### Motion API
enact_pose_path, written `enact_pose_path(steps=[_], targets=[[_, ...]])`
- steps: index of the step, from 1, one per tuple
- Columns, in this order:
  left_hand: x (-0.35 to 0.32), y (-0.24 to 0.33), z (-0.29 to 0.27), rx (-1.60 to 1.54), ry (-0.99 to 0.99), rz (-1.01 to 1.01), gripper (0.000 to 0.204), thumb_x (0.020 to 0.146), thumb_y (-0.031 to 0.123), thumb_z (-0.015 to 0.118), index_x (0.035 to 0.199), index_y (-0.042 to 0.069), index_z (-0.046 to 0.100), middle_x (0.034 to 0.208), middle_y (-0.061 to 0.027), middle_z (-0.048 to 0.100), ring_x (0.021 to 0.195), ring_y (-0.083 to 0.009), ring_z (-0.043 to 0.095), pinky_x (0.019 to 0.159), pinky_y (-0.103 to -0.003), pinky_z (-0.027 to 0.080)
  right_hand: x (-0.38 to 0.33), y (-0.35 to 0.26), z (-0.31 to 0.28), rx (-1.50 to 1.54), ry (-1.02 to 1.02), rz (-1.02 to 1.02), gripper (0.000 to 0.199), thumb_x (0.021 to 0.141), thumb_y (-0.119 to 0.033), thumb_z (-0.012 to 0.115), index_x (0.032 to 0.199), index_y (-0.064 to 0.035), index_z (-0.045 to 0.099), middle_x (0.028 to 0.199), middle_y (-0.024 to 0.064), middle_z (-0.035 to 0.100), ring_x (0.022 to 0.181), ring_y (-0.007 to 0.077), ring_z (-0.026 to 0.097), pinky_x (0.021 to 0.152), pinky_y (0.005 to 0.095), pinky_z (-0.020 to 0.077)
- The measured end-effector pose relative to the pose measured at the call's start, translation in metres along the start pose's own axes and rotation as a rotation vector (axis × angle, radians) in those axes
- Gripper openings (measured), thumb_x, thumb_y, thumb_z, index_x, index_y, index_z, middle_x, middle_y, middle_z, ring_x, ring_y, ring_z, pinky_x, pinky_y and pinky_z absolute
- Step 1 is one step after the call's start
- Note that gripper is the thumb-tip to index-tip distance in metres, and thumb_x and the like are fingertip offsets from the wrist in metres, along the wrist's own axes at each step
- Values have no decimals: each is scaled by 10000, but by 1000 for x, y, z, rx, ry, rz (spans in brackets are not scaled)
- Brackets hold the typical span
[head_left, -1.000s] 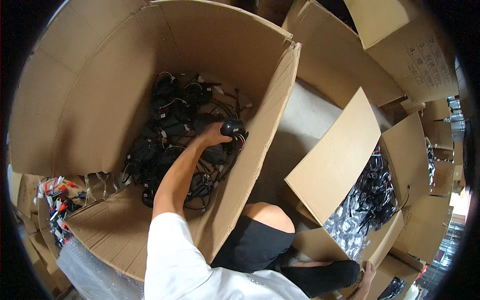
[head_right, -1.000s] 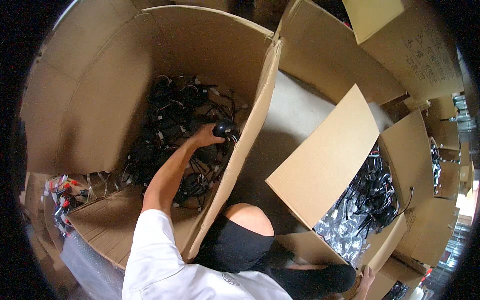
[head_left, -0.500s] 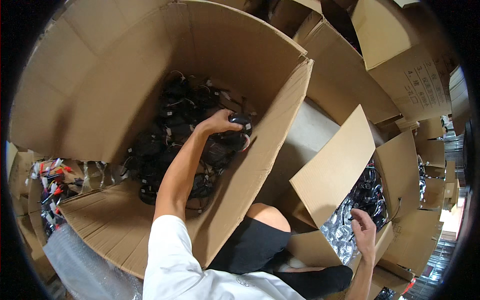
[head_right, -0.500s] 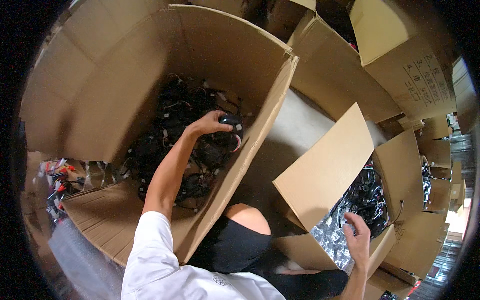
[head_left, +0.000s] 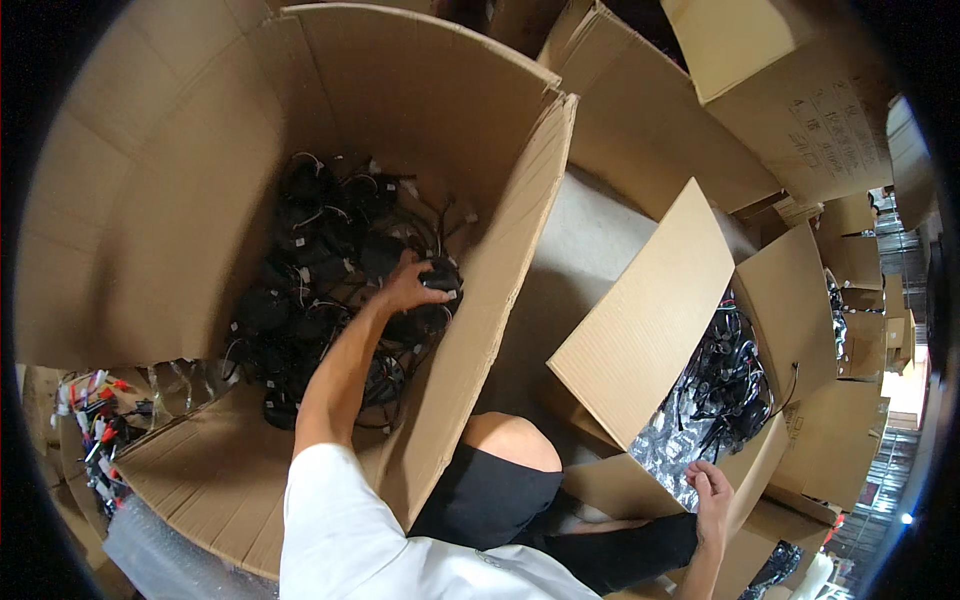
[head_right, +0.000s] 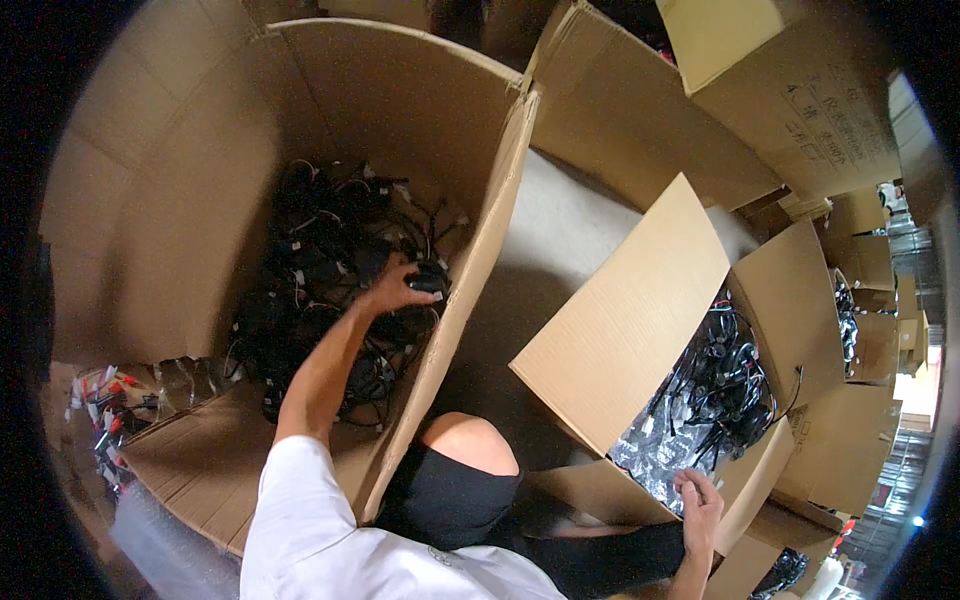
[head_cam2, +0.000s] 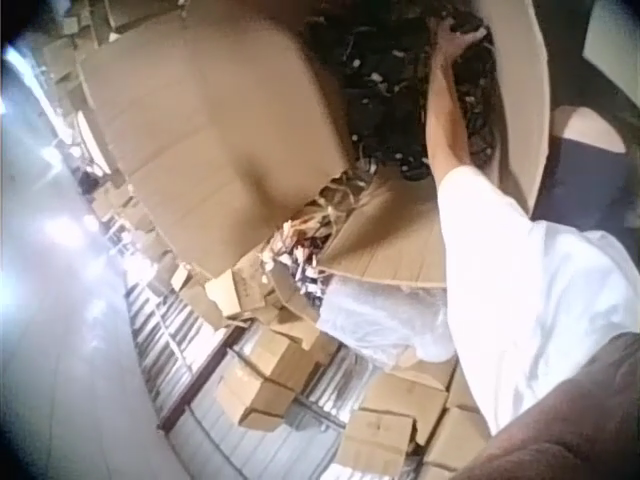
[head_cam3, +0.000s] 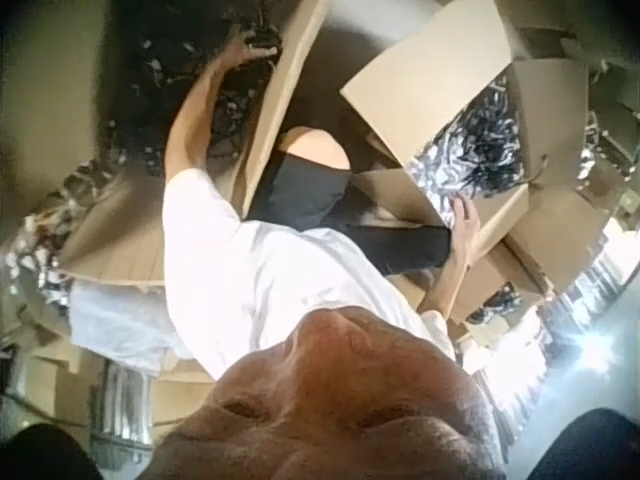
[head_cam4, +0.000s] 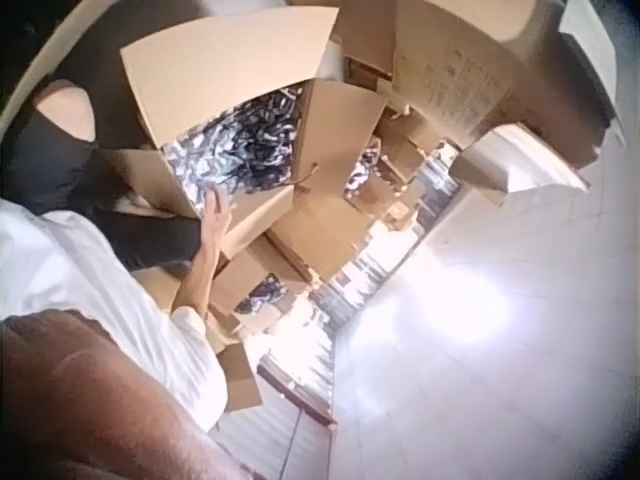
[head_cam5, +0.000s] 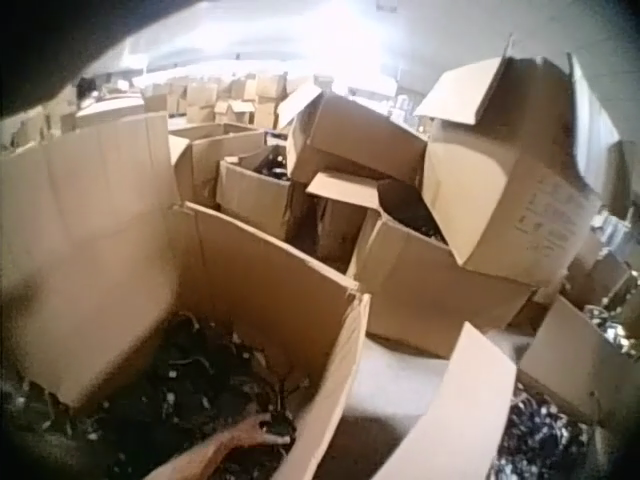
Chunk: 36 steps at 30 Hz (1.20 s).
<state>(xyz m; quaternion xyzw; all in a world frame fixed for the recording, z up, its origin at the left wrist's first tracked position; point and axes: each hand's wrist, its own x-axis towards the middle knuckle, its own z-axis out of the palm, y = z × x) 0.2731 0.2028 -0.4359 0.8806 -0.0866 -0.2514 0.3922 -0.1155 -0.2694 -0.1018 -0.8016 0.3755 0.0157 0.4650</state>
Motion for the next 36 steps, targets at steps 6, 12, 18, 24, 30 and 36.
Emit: enact_pose_path(steps=[6, 12, 18, 24, 30, 36], targets=[[-93, 72, -104, -666, 186, -38, 567, 782, 362, 841, 1187, -2, 685, 1159, -109, 659, 1030, -192, 633, 939, -313, 512, -1, -61, 41, -179, -159, -208, 256, 971, -86, 617, 1171, 71, 652, 1099, 130, 719, 1046, 185, 686, 914, 305, 528], [-195, 213, -210, -993, 149, 551, 775, 757, 395, 868, 1324, -40, 567, 1154, -72, 667, 1044, -167, 657, 965, -337, 532, -4, -187, 117, -10, -356, -751, 312, 963, -124, 597, 1212, 57, 651, 1183, 163, 698, 1116, 244, 662, 978, 347, 509], [-260, 351, -172, -857, -45, 771, 934, 695, 542, 884, 1339, -55, 564, 1277, -109, 617, 1198, -211, 602, 1055, -362, 468, -41, -276, 167, 574, -510, -983, 546, 1065, -364, 516, 1438, 25, 425, 1276, 137, 587, 1200, 193, 537, 1035, 315, 427], [-280, 415, -99, -1196, -5, 662, 685, 1018, 605, 428, 1414, 52, 510, 1348, -129, 615, 1196, -262, 627, 1060, -423, 498, -46, -238, 148, 967, -50, -875, 464, 1082, -344, 479, 1362, 26, 470, 1240, 111, 579, 1155, 171, 528, 1026, 312, 415], [-296, 480, -22, -1290, -31, 562, 626, 1034, 585, 407, 1412, 96, 504, 1344, -104, 602, 1209, -255, 607, 1036, -414, 512, -44, -212, 119, 1129, 375, -1051, 455, 1095, -316, 420, 1409, 13, 392, 1314, 126, 506, 1216, 193, 485, 1078, 334, 371], [-320, 512, -13, -1082, -80, 447, 633, 1022, 606, 431, 1400, 109, 531, 1354, -92, 609, 1197, -231, 620, 1045, -386, 492, -61, -174, 67, 824, 304, -1147, 532, 1073, -357, 481, 1439, 21, 398, 1269, 177, 559, 1160, 237, 544, 1033, 350, 420]])
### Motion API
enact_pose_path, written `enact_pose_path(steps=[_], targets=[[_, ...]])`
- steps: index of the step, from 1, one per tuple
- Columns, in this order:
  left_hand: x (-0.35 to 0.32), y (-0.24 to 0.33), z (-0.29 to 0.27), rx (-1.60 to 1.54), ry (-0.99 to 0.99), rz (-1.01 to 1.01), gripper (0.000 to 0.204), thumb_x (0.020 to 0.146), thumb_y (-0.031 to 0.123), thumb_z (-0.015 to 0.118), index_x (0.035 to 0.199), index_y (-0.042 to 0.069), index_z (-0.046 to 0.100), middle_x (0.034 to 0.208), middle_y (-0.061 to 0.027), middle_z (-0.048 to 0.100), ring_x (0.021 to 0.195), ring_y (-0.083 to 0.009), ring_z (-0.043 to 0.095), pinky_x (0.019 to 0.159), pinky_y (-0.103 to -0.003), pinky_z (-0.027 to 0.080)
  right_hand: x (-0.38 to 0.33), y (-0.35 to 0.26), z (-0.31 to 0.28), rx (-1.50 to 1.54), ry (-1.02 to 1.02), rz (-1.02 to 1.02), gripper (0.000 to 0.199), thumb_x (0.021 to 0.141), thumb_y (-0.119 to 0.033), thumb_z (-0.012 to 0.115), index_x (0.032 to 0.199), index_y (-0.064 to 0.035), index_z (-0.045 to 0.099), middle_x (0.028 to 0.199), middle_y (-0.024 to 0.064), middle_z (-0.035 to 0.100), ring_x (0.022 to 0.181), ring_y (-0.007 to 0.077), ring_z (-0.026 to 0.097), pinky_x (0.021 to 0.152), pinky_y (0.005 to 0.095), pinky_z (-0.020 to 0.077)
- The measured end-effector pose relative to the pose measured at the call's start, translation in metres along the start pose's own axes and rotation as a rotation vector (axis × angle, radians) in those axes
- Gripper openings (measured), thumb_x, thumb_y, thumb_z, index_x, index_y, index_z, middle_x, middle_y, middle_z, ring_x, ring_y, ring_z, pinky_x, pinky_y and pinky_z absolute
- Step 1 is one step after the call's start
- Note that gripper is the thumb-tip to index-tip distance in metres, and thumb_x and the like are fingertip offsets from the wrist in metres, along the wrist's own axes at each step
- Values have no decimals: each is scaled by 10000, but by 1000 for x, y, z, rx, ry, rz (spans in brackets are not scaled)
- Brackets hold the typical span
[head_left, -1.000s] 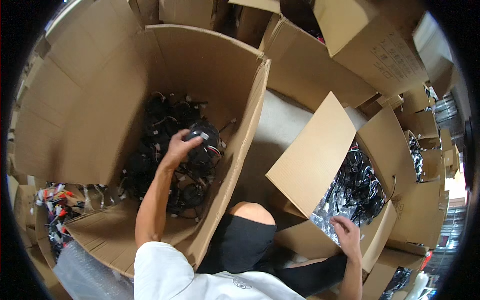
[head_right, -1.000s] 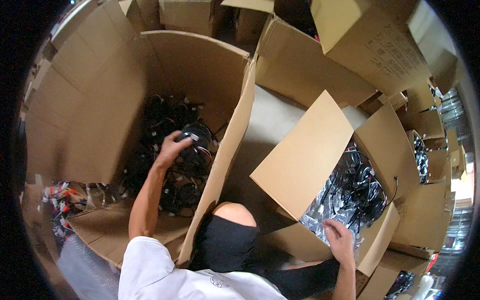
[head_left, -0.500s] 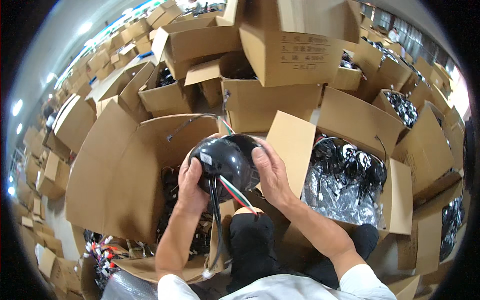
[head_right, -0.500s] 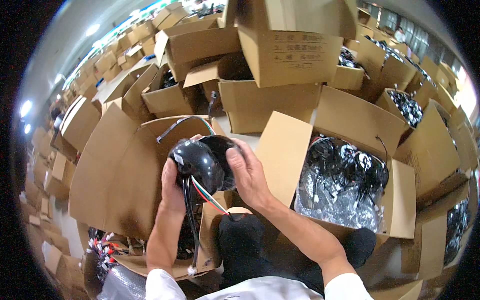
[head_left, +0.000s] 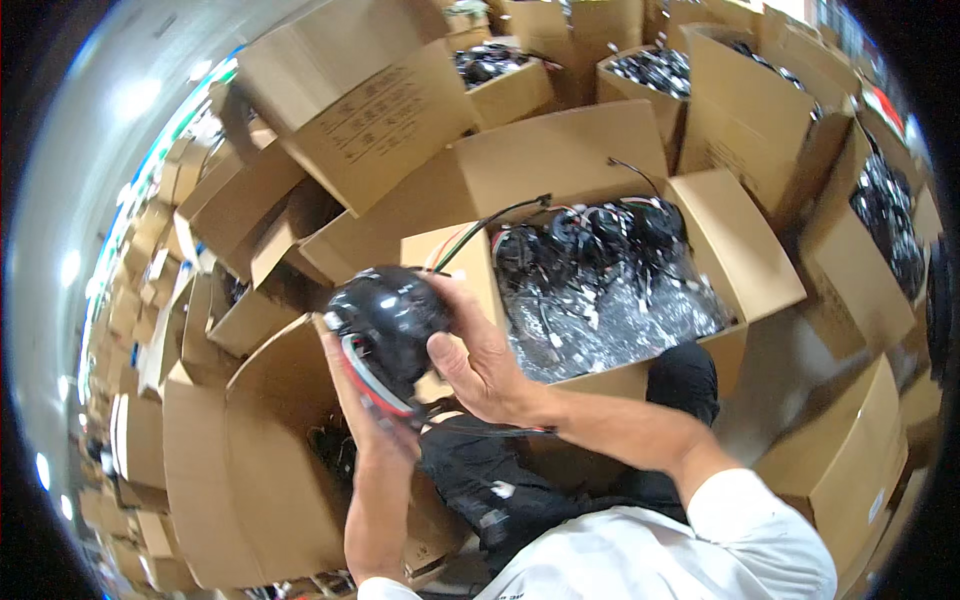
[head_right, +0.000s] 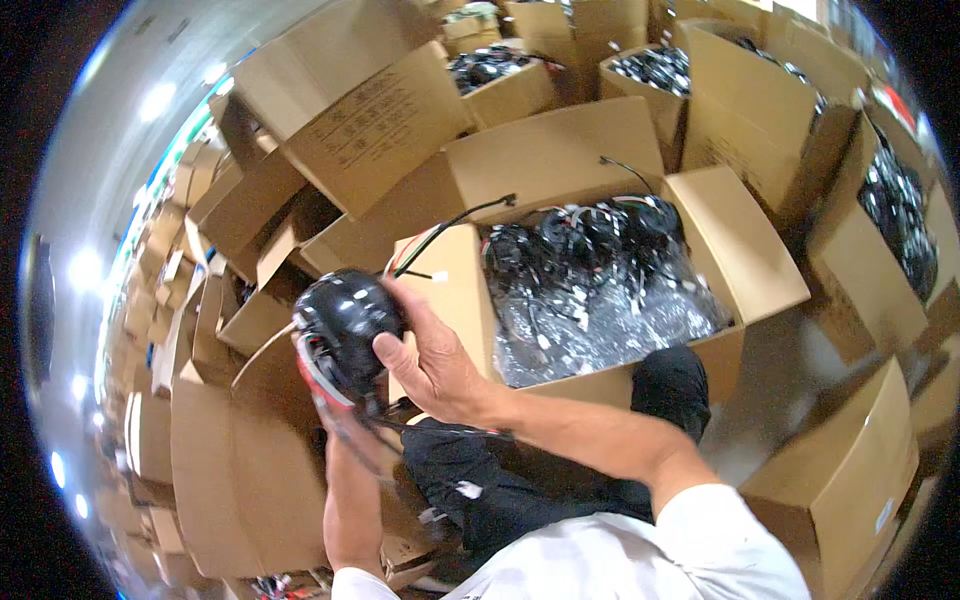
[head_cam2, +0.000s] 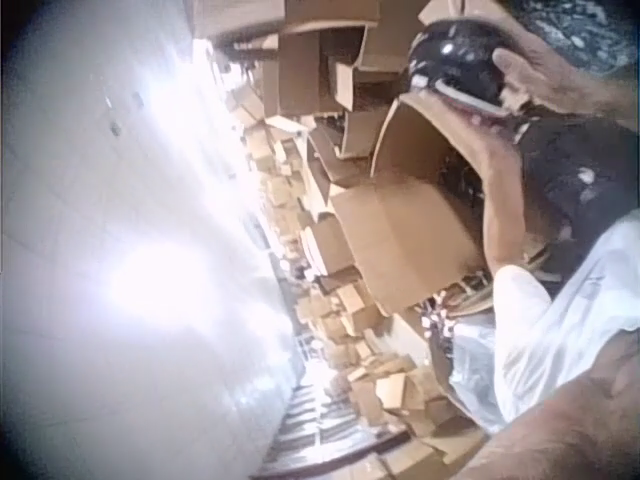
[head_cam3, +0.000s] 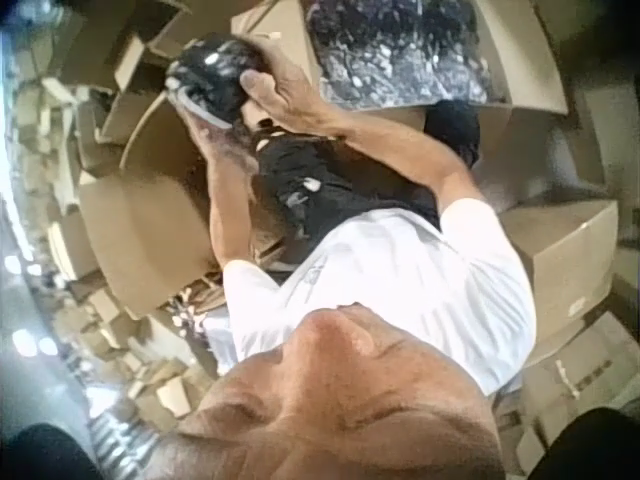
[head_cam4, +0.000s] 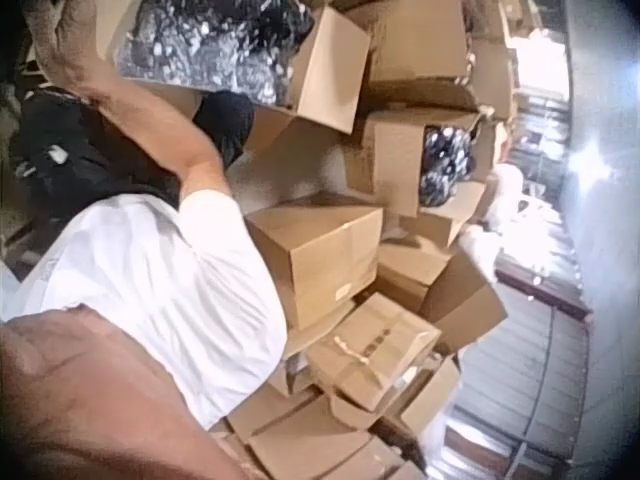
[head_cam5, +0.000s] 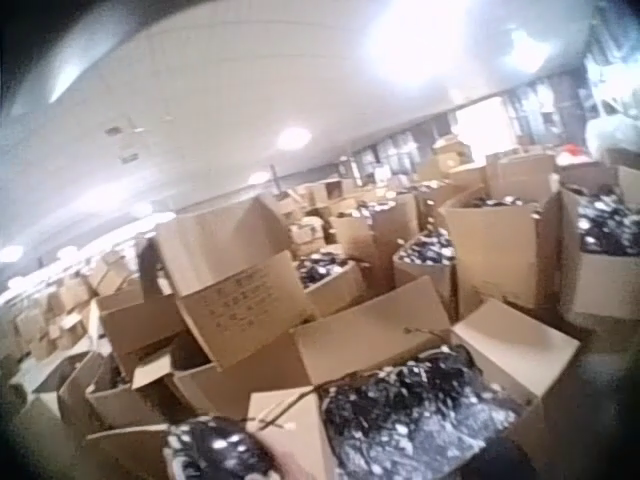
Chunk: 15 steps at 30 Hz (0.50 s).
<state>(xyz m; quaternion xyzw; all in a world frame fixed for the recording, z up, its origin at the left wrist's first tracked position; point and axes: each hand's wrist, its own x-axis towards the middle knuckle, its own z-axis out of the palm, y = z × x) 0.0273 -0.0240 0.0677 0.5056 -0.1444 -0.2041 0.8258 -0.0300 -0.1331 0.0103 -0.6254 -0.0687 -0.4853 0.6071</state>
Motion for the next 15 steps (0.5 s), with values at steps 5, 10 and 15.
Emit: enact_pose_path(steps=[5, 10, 15], targets=[[12, 35, 6, 533, -549, -56, 746, 808, 370, 774, 1376, -50, 533, 1249, -157, 662, 1121, -225, 654, 1011, -368, 499, 37, -40, -95, -368, 19, -279, 489, 1041, -416, 518, 1218, 31, 608, 1217, 255, 623, 1151, 399, 614, 984, 423, 489], [14, 27, 80, 1404, -908, -94, 813, 674, 415, 900, 1248, -60, 574, 1109, -182, 678, 1049, -266, 663, 946, -358, 512, 18, -26, -128, 189, -756, 496, 936, 891, -651, 651, 1445, 50, 369, 1298, 183, 549, 1211, 255, 535, 1074, 355, 408], [50, -26, 77, 1176, -1219, -236, 900, 682, 578, 888, 1180, -84, 537, 1057, -176, 649, 1006, -249, 643, 891, -363, 520, 2, -38, -164, 218, -806, 600, 1069, 790, -581, 795, 1475, 70, 294, 1317, 215, 533, 1258, 281, 521, 1083, 362, 414]])
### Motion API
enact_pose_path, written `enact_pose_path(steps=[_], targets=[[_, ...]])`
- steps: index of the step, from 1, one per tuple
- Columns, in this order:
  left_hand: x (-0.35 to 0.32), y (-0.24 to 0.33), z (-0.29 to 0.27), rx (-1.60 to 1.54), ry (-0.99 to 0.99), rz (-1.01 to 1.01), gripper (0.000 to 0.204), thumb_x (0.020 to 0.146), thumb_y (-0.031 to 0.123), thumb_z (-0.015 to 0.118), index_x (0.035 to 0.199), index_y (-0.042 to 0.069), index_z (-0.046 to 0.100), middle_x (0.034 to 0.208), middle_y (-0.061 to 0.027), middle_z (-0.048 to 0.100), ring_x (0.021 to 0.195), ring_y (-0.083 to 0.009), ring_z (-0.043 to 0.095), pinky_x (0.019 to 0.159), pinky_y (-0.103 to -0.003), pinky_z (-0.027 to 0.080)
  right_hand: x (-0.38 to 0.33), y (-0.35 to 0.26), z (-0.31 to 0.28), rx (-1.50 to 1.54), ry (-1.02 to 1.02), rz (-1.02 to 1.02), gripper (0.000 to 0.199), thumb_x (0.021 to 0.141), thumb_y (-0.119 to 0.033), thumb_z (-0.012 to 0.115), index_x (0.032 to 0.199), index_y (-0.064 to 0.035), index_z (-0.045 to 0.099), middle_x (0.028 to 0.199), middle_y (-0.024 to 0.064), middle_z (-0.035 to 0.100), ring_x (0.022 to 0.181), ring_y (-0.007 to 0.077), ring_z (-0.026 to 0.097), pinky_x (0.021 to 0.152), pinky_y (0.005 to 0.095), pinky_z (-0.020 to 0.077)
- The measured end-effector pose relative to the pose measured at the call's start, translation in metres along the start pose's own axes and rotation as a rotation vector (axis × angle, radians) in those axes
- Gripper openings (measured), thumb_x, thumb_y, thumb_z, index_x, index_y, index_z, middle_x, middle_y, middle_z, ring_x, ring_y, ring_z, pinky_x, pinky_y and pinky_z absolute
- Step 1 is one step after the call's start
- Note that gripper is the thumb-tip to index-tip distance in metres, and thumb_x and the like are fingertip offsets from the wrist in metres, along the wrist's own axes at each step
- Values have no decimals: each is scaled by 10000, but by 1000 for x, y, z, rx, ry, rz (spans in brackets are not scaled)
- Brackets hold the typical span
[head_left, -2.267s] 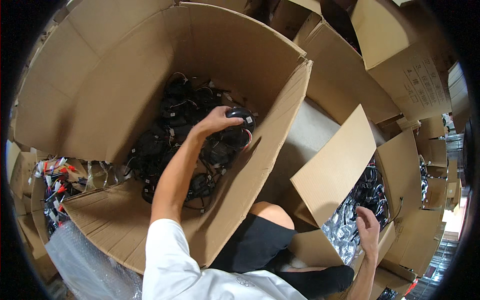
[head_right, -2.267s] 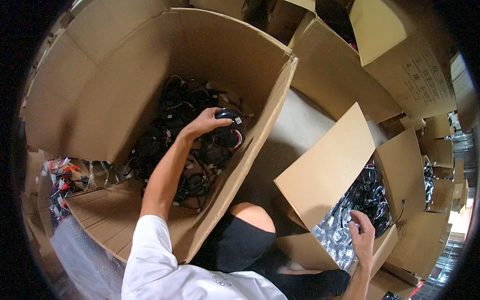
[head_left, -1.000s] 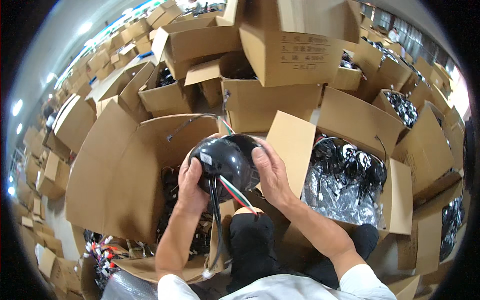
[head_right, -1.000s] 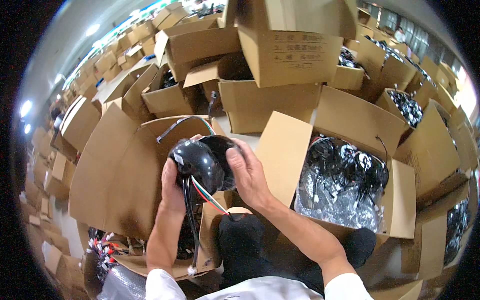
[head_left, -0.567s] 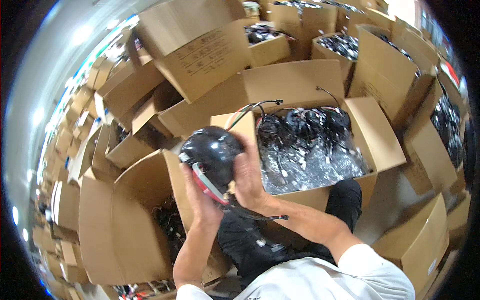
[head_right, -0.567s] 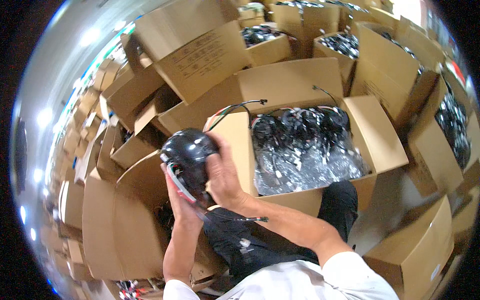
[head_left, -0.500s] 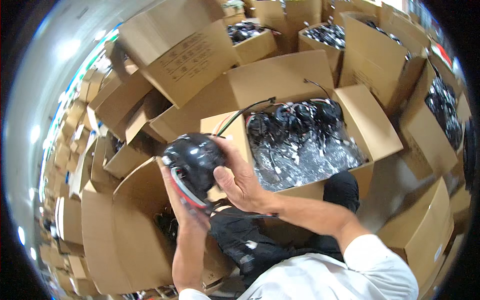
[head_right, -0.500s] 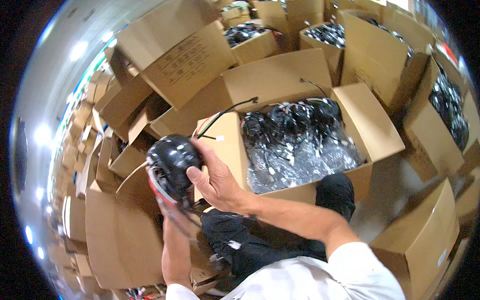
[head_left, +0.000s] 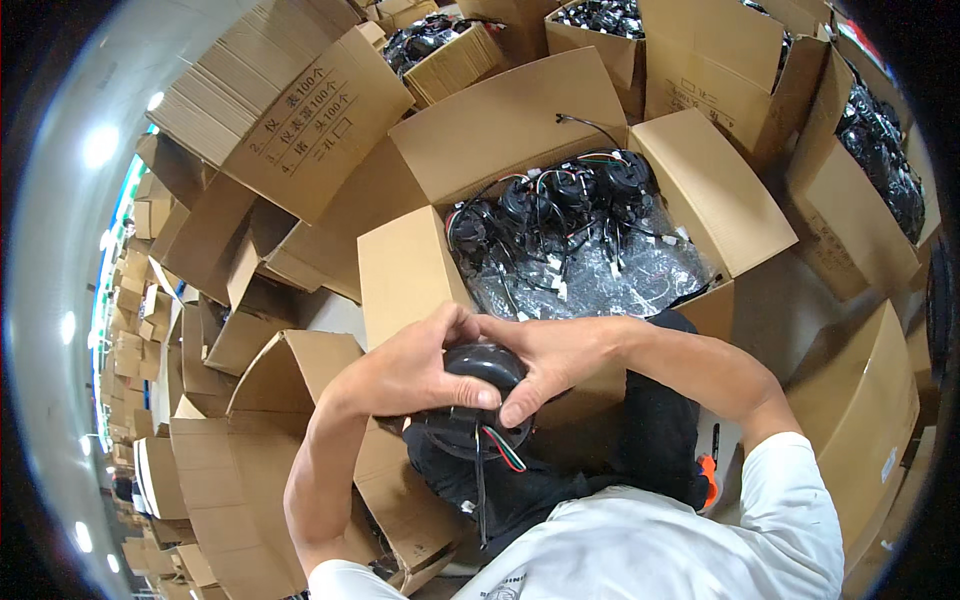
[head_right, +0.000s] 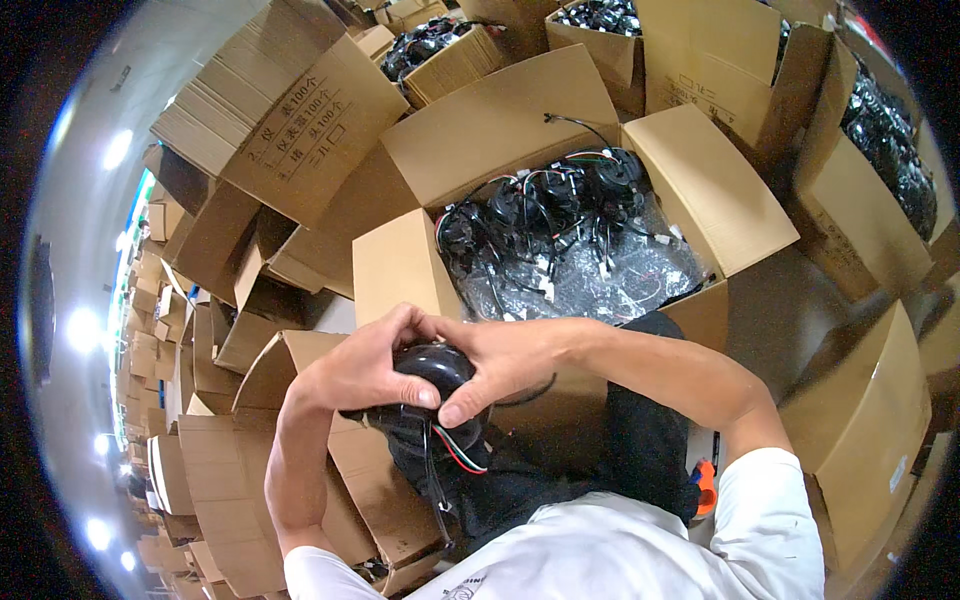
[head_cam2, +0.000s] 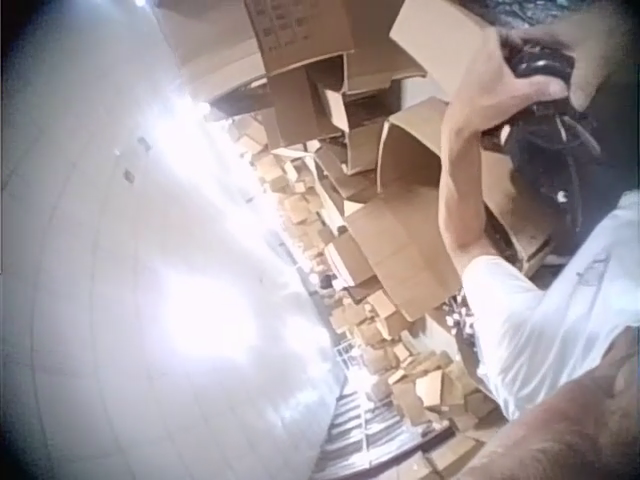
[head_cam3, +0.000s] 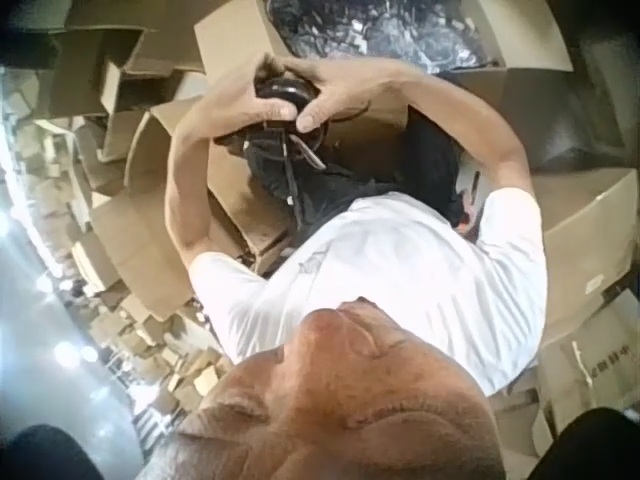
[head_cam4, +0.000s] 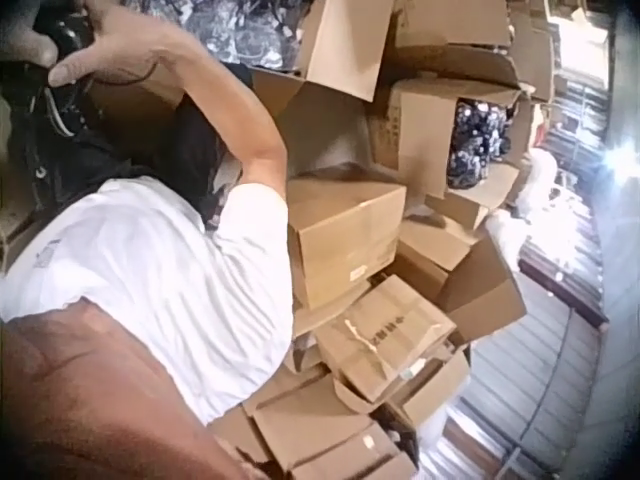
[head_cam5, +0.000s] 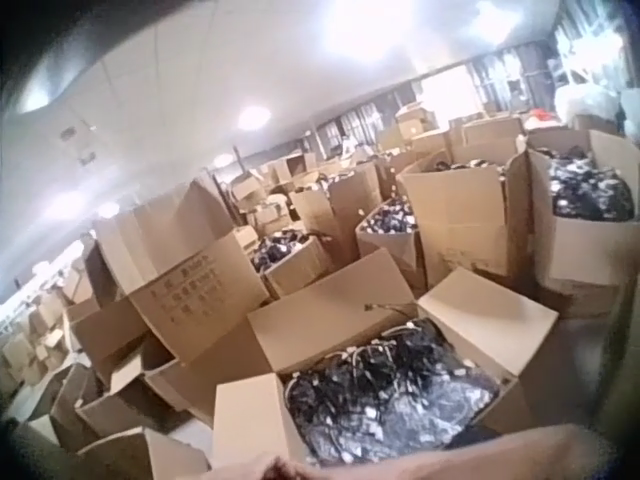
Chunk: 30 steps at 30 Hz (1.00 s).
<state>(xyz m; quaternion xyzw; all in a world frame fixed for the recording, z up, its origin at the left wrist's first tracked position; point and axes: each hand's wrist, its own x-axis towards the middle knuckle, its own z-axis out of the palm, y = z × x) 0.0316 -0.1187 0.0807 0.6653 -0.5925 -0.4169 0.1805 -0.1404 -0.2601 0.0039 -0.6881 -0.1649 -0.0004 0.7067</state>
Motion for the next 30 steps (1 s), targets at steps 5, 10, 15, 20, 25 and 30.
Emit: enact_pose_path(steps=[5, 10, 15, 20, 25, 30], targets=[[34, -38, -13, 163, 275, -10, 711, 871, 591, 720, 1176, -29, 555, 1032, -128, 644, 949, -225, 624, 872, -347, 505, -12, 32, -10, -99, 267, 355, 1068, 778, -451, 840, 1513, 90, 285, 1270, 217, 590, 1219, 281, 573, 1027, 364, 470], [45, -113, -3, -929, 721, 101, 625, 1082, 546, 275, 1294, 19, 535, 1157, -123, 653, 1033, -284, 626, 972, -406, 472, 11, 26, -40, 534, 808, 228, 348, 951, -296, 681, 1169, -32, 620, 1082, 74, 708, 925, 168, 706, 886, 351, 600], [48, -97, 82, -376, -304, 13, 700, 1040, 539, 466, 1354, -86, 445, 1332, -269, 551, 1183, -306, 562, 1067, -397, 424, 32, 116, -101, 351, 966, 483, 389, 885, -378, 755, 1097, -65, 663, 1011, 62, 728, 899, 205, 710, 833, 423, 571], [-34, -123, 52, -117, -21, 220, 697, 972, 472, 620, 1363, -91, 492, 1324, -295, 572, 1247, -393, 563, 1059, -431, 442, 64, 218, -90, 570, 965, 491, 474, 882, -398, 752, 1162, -32, 639, 1047, 96, 724, 917, 236, 706, 852, 472, 562], [-160, -186, -13, -329, 681, -151, 431, 925, 148, 674, 1326, 10, 598, 1231, -80, 682, 1139, -162, 634, 968, -336, 521, 70, 295, -102, -349, 1190, 844, 781, 939, -603, 597, 1424, -4, 474, 1403, 154, 552, 1252, 293, 555, 1036, 492, 469], [-291, -315, 24, -699, 1333, -301, 394, 1063, 285, 523, 1279, -36, 593, 1142, -142, 686, 1034, -213, 677, 900, -332, 539, 99, 224, -81, -72, 770, 971, 860, 921, -708, 539, 1468, -49, 464, 1418, 178, 542, 1246, 336, 557, 999, 533, 486]])
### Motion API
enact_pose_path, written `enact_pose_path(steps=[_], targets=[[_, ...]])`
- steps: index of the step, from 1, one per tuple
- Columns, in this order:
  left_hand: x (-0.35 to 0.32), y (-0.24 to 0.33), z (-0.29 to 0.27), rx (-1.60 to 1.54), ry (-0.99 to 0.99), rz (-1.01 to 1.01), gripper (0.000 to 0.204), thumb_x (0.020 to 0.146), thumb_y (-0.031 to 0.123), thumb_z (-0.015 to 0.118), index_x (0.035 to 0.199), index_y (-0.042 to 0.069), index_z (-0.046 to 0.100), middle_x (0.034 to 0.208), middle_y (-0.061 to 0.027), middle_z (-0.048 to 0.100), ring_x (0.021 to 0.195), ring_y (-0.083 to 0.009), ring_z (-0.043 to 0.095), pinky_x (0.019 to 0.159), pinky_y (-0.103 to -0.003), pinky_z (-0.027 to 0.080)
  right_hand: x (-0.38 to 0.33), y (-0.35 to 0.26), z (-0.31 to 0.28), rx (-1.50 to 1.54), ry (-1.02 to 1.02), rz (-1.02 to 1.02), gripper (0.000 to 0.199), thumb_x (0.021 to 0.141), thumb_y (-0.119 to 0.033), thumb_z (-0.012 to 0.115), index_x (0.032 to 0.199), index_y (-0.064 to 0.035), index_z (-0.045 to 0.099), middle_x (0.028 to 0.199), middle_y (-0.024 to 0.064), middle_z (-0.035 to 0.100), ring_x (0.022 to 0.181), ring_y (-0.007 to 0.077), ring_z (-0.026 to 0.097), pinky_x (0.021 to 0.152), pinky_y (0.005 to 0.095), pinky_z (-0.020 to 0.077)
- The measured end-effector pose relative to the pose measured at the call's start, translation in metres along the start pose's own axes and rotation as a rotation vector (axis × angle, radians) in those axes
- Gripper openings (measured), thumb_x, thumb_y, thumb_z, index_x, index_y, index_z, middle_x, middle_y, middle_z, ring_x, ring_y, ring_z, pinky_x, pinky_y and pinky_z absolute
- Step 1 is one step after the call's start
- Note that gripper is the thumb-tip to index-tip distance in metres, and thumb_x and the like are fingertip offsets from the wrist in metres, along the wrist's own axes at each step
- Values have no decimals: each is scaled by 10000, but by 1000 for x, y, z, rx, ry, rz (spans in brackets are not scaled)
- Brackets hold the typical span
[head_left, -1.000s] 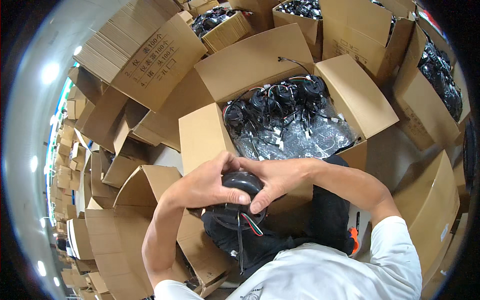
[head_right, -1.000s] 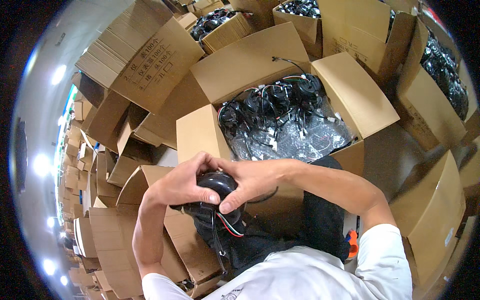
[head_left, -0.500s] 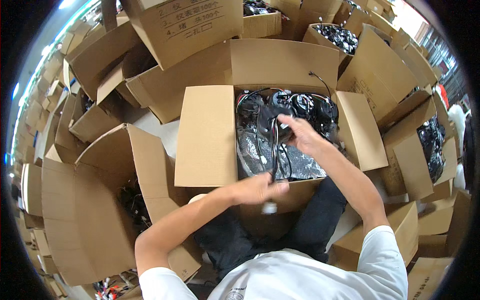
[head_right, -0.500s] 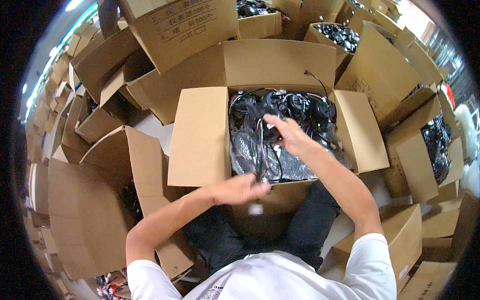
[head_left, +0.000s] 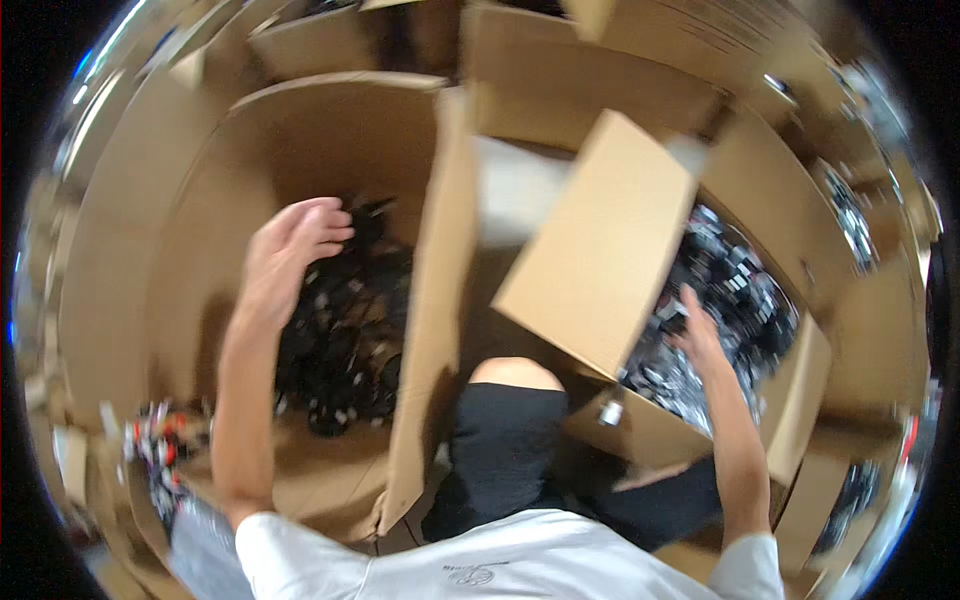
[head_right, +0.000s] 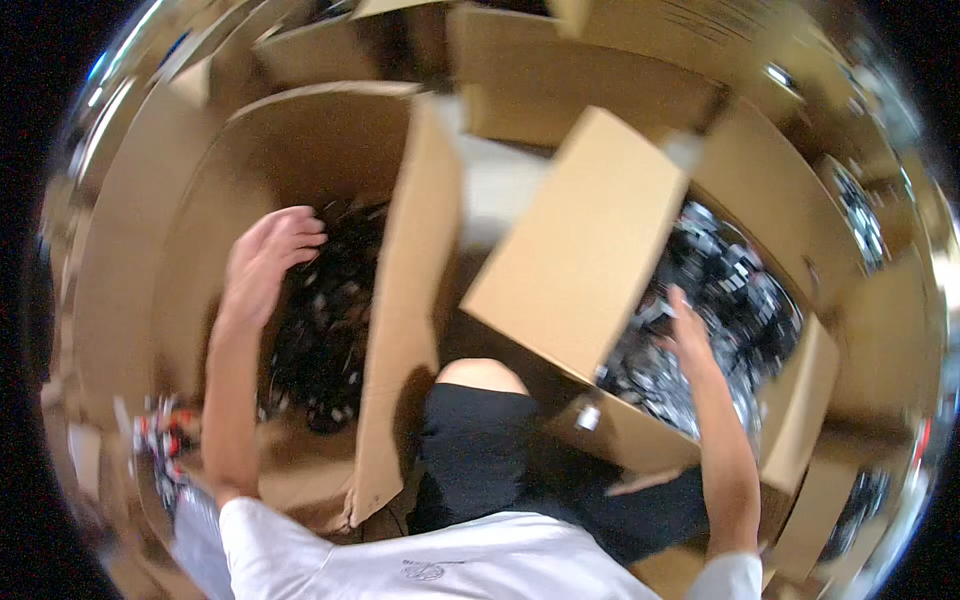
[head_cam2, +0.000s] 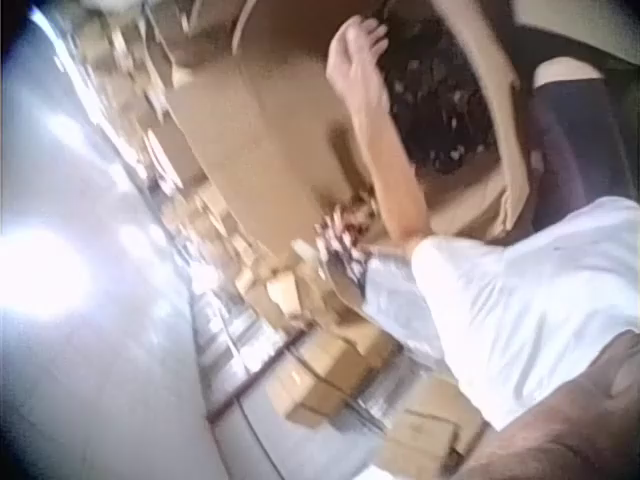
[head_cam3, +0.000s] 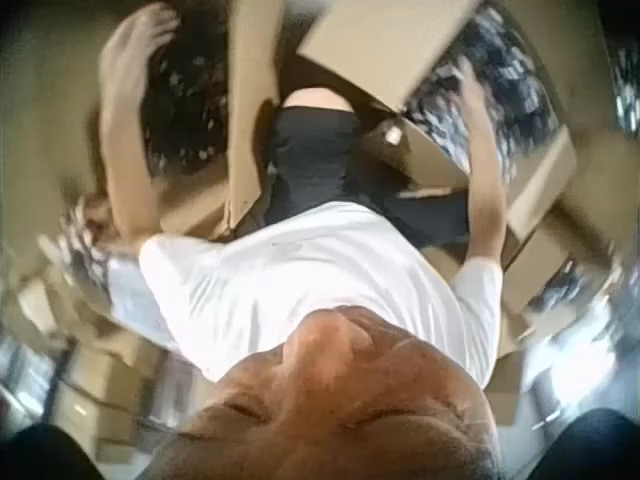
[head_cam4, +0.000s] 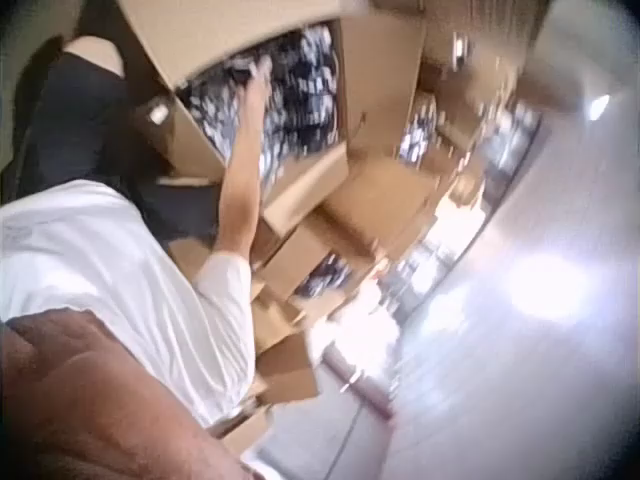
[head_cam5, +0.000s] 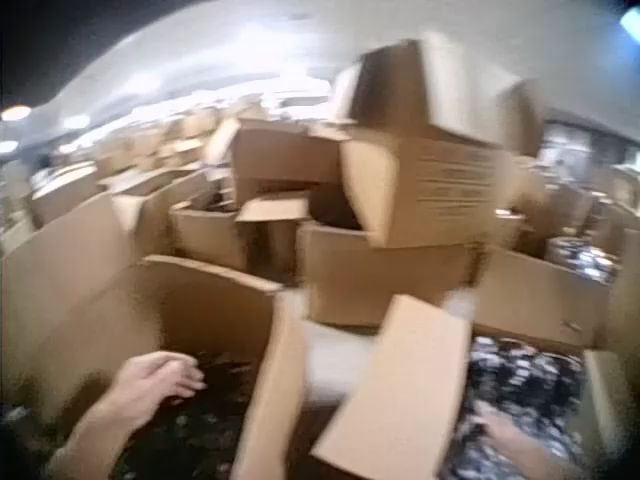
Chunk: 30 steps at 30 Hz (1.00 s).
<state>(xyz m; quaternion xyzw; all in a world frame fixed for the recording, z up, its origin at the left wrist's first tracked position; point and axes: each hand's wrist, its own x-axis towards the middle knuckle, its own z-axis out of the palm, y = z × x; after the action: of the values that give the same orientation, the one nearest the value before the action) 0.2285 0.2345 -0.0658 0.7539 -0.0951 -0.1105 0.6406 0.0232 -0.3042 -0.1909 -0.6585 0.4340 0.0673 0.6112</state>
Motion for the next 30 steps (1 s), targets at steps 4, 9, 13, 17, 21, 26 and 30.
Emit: enact_pose_path(steps=[4, 9, 13, 17, 21, 26, 30], targets=[[17, -158, -18, 50, 55, -437, 353, 1009, 317, 610, 1150, -1, 670, 1017, -91, 709, 910, -180, 671, 782, -333, 548, 25, 36, -32, -260, 249, -68, 840, 939, -749, 448, 1299, -7, 607, 918, 67, 631, 646, 151, 511, 544, 284, 366], [-1, -340, -7, 554, -157, -597, 643, 930, 514, 629, 1156, -86, 671, 1131, -233, 702, 1019, -390, 673, 883, -465, 516, -10, 28, 9, -229, 98, -38, 471, 1028, -600, 448, 812, -186, 509, 675, -94, 382, 549, 55, 300, 521, 247, 230], [31, -429, 46, 593, 214, -731, 894, 907, 626, 607, 1415, -92, 448, 1439, -300, 497, 1328, -434, 496, 1067, -475, 429, -31, 49, -14, -268, 125, -160, 575, 1035, -561, 469, 1117, -9, 607, 907, 9, 540, 771, 99, 496, 679, 258, 420], [62, -455, 60, 458, 647, -988, 1059, 897, 680, 583, 1495, -134, 263, 1452, -351, 454, 1361, -458, 461, 1121, -514, 381, -51, 65, -22, -205, 77, -103, 522, 1042, -482, 516, 1189, 12, 599, 993, 50, 609, 837, 115, 566, 725, 254, 474], [71, -436, 94, 482, 502, -1007, 1065, 906, 663, 584, 1496, -142, 212, 1441, -355, 462, 1348, -461, 470, 1121, -508, 385, -71, 72, -27, -132, 135, -66, 552, 1044, -426, 537, 1354, 30, 534, 1067, 65, 630, 868, 107, 599, 710, 230, 487], [61, -418, 84, 174, 755, -743, 893, 904, 428, 719, 1452, -146, 312, 1419, -326, 495, 1310, -452, 507, 1094, -477, 413, -83, 57, -8, -241, 116, -35, 566, 1026, -397, 584, 1374, 44, 514, 1046, 53, 641, 875, 114, 619, 719, 242, 514], [72, -410, 85, -103, 660, -534, 821, 853, 331, 788, 1426, -116, 405, 1388, -294, 537, 1269, -421, 543, 1069, -465, 425, -78, 64, -16, -253, 78, -23, 532, 1023, -342, 603, 1353, 65, 517, 1017, 58, 635, 867, 131, 635, 753, 265, 538]])
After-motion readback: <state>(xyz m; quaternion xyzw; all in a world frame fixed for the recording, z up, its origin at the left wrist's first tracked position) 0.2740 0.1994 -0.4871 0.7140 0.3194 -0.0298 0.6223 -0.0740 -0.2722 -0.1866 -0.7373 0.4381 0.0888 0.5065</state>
